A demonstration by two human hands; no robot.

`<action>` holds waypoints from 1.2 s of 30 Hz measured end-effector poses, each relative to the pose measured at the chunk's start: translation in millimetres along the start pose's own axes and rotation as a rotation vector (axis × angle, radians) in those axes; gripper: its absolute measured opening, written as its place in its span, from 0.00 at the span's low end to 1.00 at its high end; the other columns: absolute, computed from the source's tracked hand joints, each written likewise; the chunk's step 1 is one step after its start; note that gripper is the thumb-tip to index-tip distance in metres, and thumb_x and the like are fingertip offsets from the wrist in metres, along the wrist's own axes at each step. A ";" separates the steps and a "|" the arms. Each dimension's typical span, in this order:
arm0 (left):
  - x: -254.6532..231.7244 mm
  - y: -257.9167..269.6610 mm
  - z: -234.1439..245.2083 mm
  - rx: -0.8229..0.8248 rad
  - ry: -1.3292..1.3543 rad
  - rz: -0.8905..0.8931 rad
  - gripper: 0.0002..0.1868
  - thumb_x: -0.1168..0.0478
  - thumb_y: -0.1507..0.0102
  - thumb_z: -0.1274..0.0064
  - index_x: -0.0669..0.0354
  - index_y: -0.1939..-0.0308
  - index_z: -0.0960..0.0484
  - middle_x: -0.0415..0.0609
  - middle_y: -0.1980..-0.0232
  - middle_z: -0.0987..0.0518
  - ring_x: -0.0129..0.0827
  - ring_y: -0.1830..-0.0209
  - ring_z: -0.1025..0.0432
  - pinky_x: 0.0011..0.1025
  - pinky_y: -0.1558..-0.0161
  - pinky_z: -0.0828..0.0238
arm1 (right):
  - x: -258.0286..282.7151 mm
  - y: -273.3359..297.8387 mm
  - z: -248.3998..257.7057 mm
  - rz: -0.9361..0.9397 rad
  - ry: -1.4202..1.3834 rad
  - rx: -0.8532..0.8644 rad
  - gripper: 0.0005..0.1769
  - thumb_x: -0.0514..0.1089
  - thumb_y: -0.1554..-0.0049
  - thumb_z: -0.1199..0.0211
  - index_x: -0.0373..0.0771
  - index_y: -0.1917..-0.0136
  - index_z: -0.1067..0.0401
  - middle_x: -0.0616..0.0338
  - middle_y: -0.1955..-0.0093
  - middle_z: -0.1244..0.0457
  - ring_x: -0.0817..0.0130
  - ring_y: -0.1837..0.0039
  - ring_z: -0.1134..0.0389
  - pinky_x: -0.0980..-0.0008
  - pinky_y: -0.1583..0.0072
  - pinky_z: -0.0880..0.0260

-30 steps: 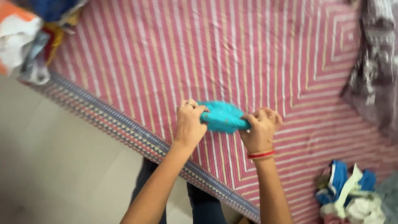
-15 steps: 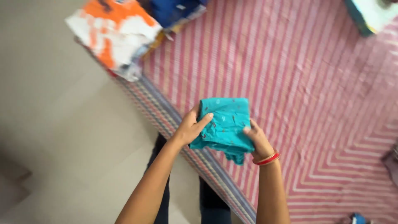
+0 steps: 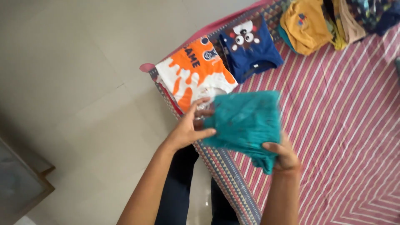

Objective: Folding various articles of clothing on a bed and organizing them into stacks.

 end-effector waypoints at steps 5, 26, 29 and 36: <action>1.5 -16.2 45.5 -0.150 0.204 -0.150 0.38 0.62 0.37 0.42 0.61 0.24 0.39 0.54 0.32 0.27 0.41 0.30 0.32 0.36 0.30 0.34 | 69.9 1.6 -123.3 0.389 0.560 -0.203 0.40 0.31 0.52 0.33 0.29 0.27 0.41 0.41 0.39 0.36 0.51 0.43 0.30 0.57 0.46 0.25; 11.7 -42.1 67.2 -0.890 -0.491 -0.421 0.32 0.58 0.28 0.51 0.58 0.23 0.44 0.59 0.24 0.38 0.45 0.24 0.41 0.41 0.26 0.42 | -66.5 -138.7 -187.5 0.760 1.715 -0.156 0.33 0.51 0.38 0.41 0.36 0.24 0.36 0.45 0.17 0.51 0.41 0.16 0.54 0.41 0.21 0.54; 14.4 -51.1 65.5 -0.845 -1.147 -0.468 0.35 0.59 0.31 0.50 0.47 0.20 0.45 0.55 0.18 0.46 0.49 0.17 0.49 0.47 0.21 0.49 | -77.0 -154.2 -164.7 0.733 1.864 -0.228 0.44 0.65 0.42 0.41 0.43 0.20 0.41 0.42 0.15 0.61 0.35 0.17 0.68 0.33 0.24 0.70; 9.4 -54.4 79.8 -0.485 -1.406 -0.350 0.42 0.47 0.31 0.53 0.51 0.16 0.49 0.52 0.13 0.56 0.52 0.13 0.61 0.58 0.20 0.61 | -65.5 -158.1 -128.5 0.670 1.723 0.000 0.54 0.72 0.43 0.42 0.41 0.15 0.53 0.43 0.12 0.65 0.40 0.13 0.72 0.38 0.20 0.76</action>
Point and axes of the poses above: each hand's wrist, its own y-axis away from the middle knuckle, its own z-axis out of the back of the hand, x = y × z, the point moved 4 cm from there along -y, towards the middle knuckle
